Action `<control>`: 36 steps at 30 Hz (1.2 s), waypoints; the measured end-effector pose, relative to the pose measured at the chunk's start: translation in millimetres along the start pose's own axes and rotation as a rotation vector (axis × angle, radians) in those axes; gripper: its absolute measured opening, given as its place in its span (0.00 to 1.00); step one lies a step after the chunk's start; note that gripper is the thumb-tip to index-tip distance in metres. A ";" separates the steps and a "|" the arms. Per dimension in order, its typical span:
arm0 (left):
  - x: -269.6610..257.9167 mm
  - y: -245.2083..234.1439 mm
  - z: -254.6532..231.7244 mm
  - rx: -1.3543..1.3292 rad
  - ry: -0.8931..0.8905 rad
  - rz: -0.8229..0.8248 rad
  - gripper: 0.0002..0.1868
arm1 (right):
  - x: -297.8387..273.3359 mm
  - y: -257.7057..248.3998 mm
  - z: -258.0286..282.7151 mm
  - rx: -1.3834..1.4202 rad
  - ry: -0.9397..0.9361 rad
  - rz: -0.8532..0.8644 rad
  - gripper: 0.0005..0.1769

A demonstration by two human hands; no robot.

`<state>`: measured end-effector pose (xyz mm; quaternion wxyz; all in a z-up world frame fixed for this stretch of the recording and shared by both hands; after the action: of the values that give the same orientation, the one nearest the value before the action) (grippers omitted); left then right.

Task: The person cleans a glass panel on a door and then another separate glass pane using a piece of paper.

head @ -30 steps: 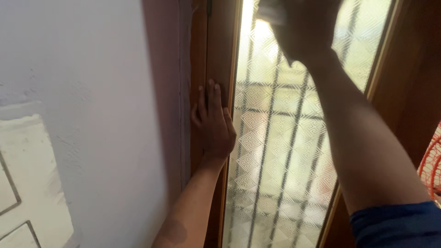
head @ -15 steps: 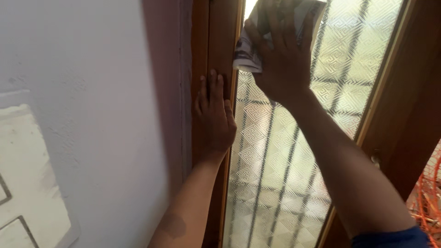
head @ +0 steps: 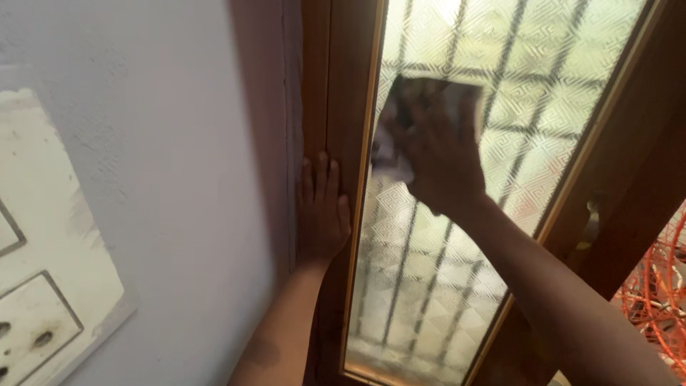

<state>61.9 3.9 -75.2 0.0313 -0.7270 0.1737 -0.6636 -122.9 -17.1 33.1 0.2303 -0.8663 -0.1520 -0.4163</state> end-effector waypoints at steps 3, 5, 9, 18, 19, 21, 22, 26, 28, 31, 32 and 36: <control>-21.6 16.5 18.9 0.062 -0.013 0.014 0.33 | 3.6 -2.2 -6.5 0.051 0.097 -0.100 0.35; -40.5 23.0 31.0 0.041 0.024 0.029 0.35 | -7.3 12.9 11.8 0.005 0.139 -0.053 0.36; -67.1 28.1 55.3 0.072 0.150 0.143 0.41 | -68.2 41.6 81.7 0.042 0.080 0.077 0.39; -71.0 24.5 54.3 0.052 0.169 0.074 0.41 | -87.2 44.1 59.7 -0.027 0.000 0.252 0.36; -70.4 24.9 53.8 0.049 0.164 0.064 0.41 | -72.3 33.6 43.8 0.022 0.097 0.131 0.33; -72.1 23.5 52.8 0.045 0.151 0.054 0.42 | -48.7 21.0 34.2 0.035 0.157 -0.022 0.33; -70.8 22.2 52.2 0.042 0.149 0.055 0.44 | -40.9 15.1 31.5 0.033 0.190 -0.107 0.33; -69.2 17.4 48.0 0.037 0.156 0.040 0.48 | -50.8 34.4 62.4 -0.054 0.137 0.229 0.37; -68.1 16.5 48.3 0.038 0.160 0.039 0.49 | -68.5 33.7 85.8 -0.156 -0.055 0.272 0.42; -66.4 19.8 47.0 0.037 0.143 0.053 0.49 | -69.3 24.0 77.5 0.063 -0.104 0.117 0.39; -67.9 19.6 47.1 0.048 0.132 0.062 0.49 | -65.6 21.2 71.0 0.046 -0.086 0.112 0.40; -74.9 22.0 42.0 0.094 0.090 0.076 0.48 | -9.4 16.2 22.1 -0.105 -0.003 0.115 0.43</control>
<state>93.8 -2.4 -157.6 0.0827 -0.6870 0.1708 -0.7015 -106.8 -19.9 9.2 0.2077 -0.8852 -0.0801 -0.4085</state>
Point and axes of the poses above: each hand's wrist, its own x-axis towards the middle knuckle, its own y-axis out of the palm, z = x × y, the point moved 6 cm from there along x, towards the middle knuckle, and after that the axes turned 4 degrees about -y, right-handed, at the moved point
